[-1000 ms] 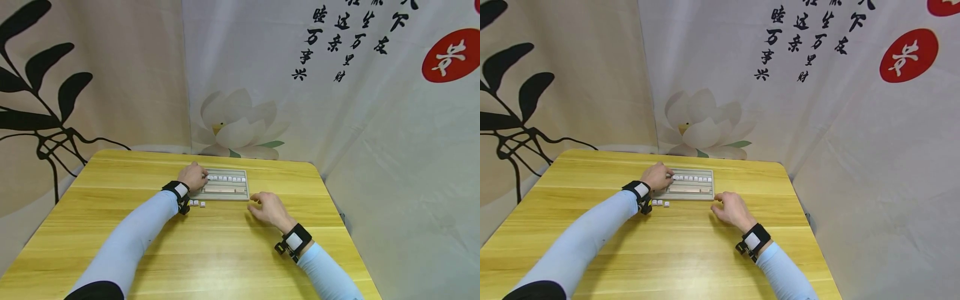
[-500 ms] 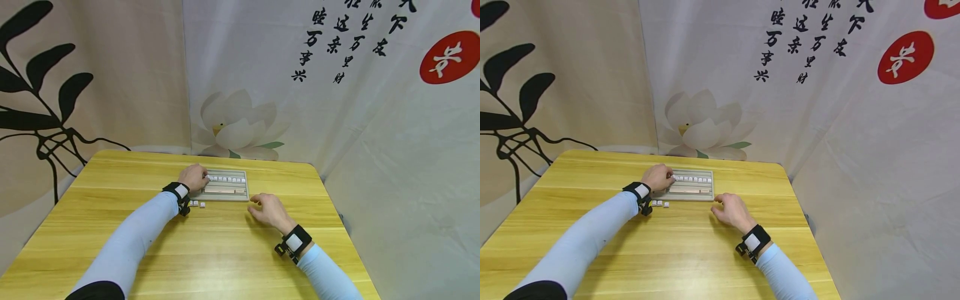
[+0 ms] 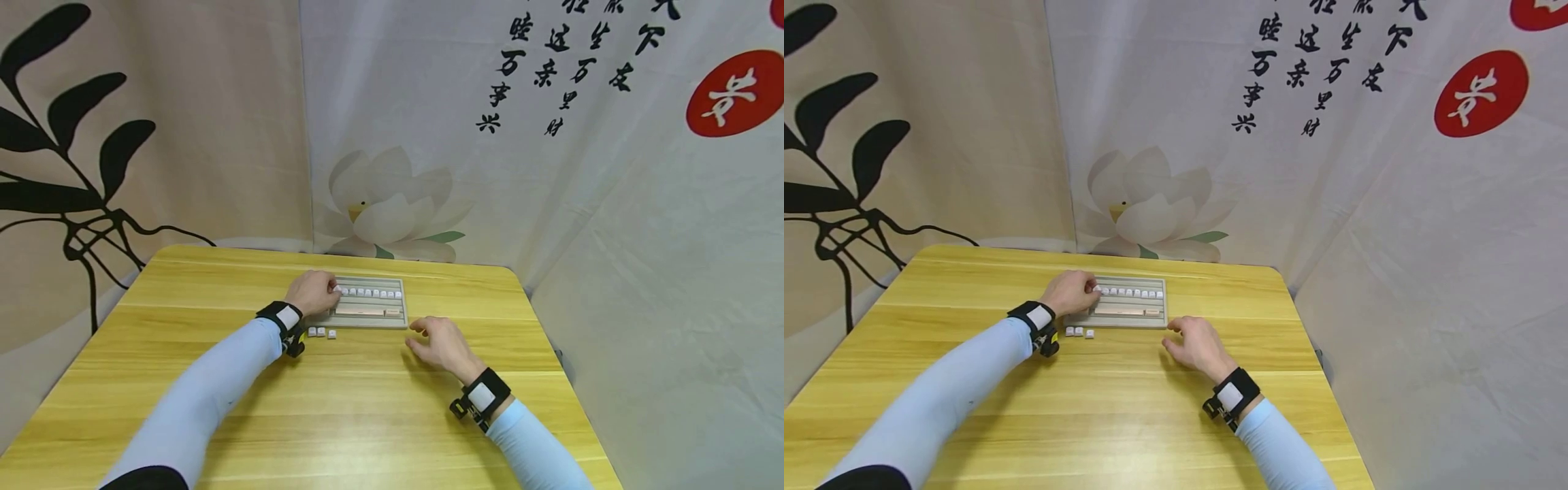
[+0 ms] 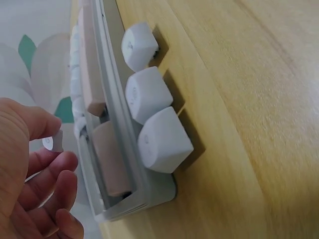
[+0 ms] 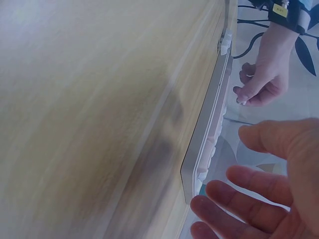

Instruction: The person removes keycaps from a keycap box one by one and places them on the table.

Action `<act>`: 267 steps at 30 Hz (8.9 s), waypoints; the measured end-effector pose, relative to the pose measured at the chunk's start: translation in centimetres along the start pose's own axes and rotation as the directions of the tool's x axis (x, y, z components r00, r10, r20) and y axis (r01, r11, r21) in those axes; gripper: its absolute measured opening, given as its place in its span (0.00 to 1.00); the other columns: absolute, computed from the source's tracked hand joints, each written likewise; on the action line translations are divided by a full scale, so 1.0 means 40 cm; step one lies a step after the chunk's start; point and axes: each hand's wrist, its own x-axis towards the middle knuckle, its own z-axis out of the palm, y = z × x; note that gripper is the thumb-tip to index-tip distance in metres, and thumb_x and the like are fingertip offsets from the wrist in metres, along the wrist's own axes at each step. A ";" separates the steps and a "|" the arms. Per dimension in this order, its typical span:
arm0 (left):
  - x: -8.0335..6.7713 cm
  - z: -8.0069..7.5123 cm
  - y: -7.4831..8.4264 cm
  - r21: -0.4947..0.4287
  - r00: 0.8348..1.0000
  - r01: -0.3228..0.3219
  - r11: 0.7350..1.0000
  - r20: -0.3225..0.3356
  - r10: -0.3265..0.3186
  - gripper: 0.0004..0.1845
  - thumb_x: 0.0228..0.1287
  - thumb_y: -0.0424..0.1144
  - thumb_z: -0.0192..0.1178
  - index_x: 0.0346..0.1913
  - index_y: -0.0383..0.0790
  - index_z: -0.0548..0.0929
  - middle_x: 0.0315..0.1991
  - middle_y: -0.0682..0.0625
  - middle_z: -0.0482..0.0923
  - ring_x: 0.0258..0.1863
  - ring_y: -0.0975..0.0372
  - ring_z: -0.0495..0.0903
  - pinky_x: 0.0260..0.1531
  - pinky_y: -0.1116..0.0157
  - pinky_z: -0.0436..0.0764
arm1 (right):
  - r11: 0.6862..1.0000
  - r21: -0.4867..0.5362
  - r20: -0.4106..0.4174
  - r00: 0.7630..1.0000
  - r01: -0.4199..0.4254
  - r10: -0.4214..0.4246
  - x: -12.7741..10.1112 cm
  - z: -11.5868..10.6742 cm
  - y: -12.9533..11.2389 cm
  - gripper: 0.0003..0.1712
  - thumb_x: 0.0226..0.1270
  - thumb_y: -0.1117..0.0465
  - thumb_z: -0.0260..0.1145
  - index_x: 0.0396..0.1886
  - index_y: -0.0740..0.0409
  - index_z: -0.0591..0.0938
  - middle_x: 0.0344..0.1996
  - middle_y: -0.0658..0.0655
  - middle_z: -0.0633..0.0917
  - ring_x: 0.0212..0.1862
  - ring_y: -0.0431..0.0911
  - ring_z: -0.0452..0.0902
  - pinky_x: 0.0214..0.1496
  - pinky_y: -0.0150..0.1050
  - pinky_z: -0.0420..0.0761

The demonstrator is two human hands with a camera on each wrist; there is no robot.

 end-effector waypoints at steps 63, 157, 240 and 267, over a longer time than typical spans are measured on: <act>-0.150 0.018 0.077 0.132 0.948 -0.262 0.956 0.219 0.230 0.07 0.69 0.45 0.75 0.32 0.52 0.92 0.27 0.60 0.85 0.26 0.67 0.76 0.26 0.66 0.74 | 0.999 0.021 0.061 0.997 0.037 -0.038 0.013 0.024 -0.022 0.18 0.75 0.54 0.77 0.55 0.61 0.93 0.49 0.60 0.96 0.48 0.55 0.94 0.49 0.49 0.92; -0.209 -0.035 0.001 0.023 0.988 -0.113 0.993 0.106 0.110 0.17 0.75 0.46 0.74 0.59 0.40 0.91 0.28 0.58 0.82 0.25 0.67 0.74 0.27 0.67 0.70 | 0.960 -0.273 0.171 0.985 0.067 -0.020 0.469 0.183 -0.117 0.19 0.82 0.43 0.72 0.62 0.44 0.93 0.51 0.50 0.95 0.52 0.44 0.92 0.54 0.42 0.90; -0.233 -0.029 -0.022 0.019 0.989 -0.127 0.992 0.078 0.125 0.09 0.74 0.46 0.73 0.46 0.46 0.93 0.28 0.58 0.83 0.26 0.66 0.75 0.28 0.65 0.72 | 0.887 -0.200 0.332 0.881 0.416 -0.338 0.244 0.143 -0.143 0.11 0.80 0.47 0.73 0.38 0.44 0.94 0.29 0.43 0.89 0.30 0.34 0.76 0.32 0.30 0.72; -0.251 -0.032 -0.036 -0.019 0.993 -0.093 0.996 0.075 0.094 0.12 0.73 0.45 0.73 0.49 0.41 0.93 0.29 0.58 0.86 0.25 0.67 0.75 0.26 0.67 0.71 | 0.879 -0.219 0.129 0.905 0.424 -0.405 0.282 0.121 -0.117 0.10 0.80 0.48 0.73 0.45 0.45 0.95 0.34 0.43 0.91 0.33 0.35 0.82 0.34 0.30 0.78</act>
